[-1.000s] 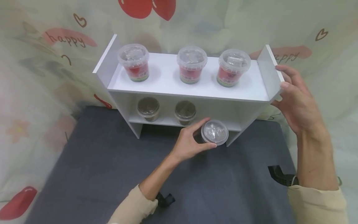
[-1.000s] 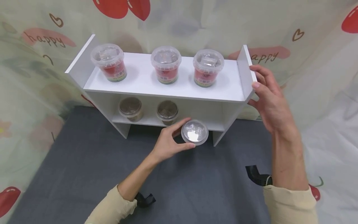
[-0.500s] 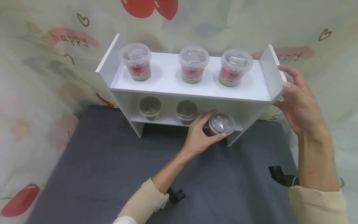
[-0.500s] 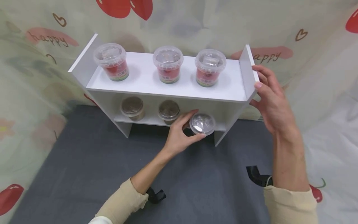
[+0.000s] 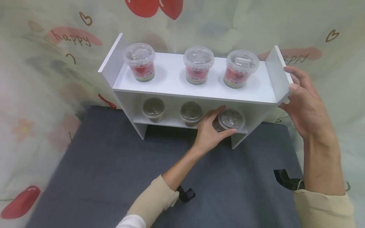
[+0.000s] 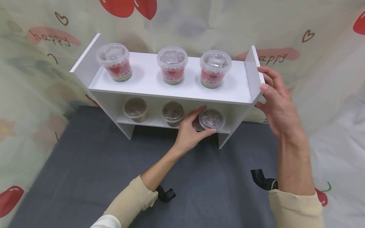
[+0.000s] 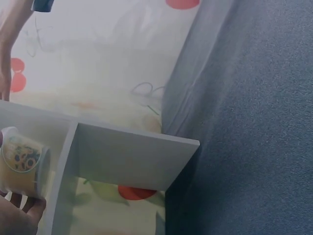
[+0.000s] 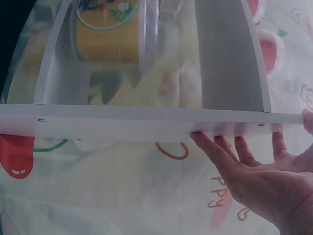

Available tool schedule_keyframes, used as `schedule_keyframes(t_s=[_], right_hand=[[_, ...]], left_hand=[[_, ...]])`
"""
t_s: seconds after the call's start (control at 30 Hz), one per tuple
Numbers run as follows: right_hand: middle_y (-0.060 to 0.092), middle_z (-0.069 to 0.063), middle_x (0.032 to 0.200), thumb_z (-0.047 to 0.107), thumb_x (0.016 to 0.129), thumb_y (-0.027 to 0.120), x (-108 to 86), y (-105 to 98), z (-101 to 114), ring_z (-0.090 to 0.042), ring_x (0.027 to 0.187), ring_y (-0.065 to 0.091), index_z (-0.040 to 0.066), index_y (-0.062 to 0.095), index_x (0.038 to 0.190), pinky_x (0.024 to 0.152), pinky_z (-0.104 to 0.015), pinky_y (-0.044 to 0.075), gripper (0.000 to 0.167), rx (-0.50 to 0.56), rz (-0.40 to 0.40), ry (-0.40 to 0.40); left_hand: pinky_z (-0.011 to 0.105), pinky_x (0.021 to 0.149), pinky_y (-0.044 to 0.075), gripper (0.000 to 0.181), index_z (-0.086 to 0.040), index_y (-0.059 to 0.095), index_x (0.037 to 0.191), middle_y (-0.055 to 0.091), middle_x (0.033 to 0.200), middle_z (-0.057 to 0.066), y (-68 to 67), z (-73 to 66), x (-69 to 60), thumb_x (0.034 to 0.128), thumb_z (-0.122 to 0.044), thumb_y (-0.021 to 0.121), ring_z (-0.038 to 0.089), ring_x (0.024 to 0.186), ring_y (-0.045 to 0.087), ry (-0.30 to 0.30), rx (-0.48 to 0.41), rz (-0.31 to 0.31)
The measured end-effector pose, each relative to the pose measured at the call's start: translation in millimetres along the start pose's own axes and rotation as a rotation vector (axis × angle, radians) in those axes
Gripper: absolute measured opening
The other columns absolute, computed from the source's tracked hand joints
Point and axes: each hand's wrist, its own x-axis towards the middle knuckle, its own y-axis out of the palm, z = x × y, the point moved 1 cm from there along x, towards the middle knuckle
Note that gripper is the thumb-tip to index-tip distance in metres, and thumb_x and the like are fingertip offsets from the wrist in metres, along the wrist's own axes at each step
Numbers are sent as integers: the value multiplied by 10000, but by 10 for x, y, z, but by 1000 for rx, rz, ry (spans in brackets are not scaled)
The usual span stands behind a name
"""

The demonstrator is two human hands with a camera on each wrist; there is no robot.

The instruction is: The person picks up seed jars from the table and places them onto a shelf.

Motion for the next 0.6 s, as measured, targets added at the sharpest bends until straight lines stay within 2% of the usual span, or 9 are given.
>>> schedule_keyframes(t_s=[0.17,0.33,0.6], right_hand=[[224,-92,1572,42,1003,378,-1,-2,-11,-308,1327,298,140,413,1459,925,-392,412,467,-3,-2,3],[223,-86,1579,59,999,402,-5,5,-10,-306,1343,282,146,413,1458,933,-423,376,468,-22,-17,10],[209,-67,1596,109,982,462,-4,19,-7,-301,1372,252,160,404,1473,1013,-547,216,497,-36,-37,17]], left_hand=[[233,953,460,809,-153,525,1436,567,1358,36,31,19,58,727,-257,901,94,1206,519,-27,-21,-15],[242,1016,416,814,-134,511,1445,558,1377,61,39,46,99,736,-240,896,116,1275,492,-34,8,-28],[246,1057,377,822,-104,507,1441,561,1386,71,67,69,127,731,-236,899,140,1302,488,-20,44,-24]])
